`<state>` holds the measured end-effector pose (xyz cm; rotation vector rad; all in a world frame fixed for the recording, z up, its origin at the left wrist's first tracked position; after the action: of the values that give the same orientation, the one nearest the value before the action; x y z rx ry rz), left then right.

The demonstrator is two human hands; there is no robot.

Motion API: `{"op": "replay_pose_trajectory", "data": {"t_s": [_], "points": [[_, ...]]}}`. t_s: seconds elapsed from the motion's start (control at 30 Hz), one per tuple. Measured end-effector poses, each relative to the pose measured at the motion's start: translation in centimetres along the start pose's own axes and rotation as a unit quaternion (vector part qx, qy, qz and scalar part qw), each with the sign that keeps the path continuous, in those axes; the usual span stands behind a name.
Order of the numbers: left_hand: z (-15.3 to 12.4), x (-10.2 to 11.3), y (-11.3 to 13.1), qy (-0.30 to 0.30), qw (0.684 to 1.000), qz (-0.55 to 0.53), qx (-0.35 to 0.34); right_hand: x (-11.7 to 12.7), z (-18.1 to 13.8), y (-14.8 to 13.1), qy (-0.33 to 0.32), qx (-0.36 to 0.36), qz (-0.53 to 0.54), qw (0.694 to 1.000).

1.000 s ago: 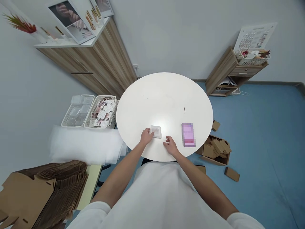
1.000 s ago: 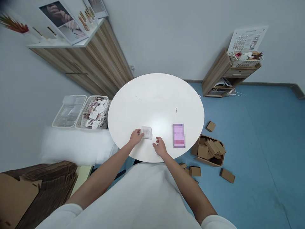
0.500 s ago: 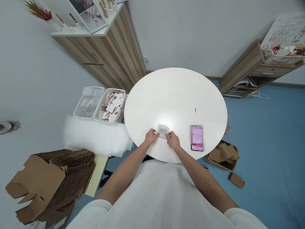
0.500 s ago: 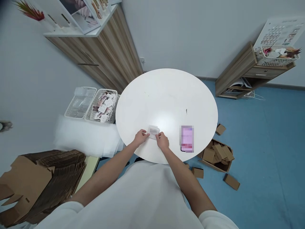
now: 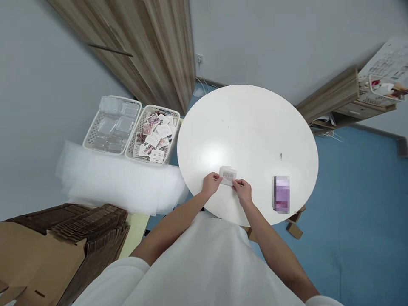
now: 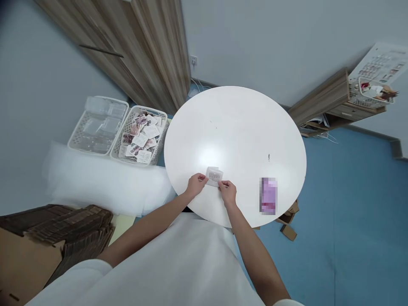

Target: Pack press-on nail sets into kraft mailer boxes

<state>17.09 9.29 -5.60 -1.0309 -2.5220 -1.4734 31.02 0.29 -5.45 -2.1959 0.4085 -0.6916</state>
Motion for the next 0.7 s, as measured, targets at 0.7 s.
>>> {"op": "replay_pose_trajectory", "data": {"t_s": [0.7], "points": [[8.3, 14.8, -1.0, 0.131, 0.981, 0.057, -0.128, -16.3, 4.0, -10.4, -0.037, 0.143, -0.065, 0.987]]}}
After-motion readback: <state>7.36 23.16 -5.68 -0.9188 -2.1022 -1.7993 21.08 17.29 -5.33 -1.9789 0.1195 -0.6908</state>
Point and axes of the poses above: each hand's wrist, its own z-axis towards the middle knuckle, its own x-axis out of the back of the hand, y = z × x, the point moved 2 cm from there along z, towards the middle knuckle, and after that the axes turned 1 degree about x, right-handed, at the moved point
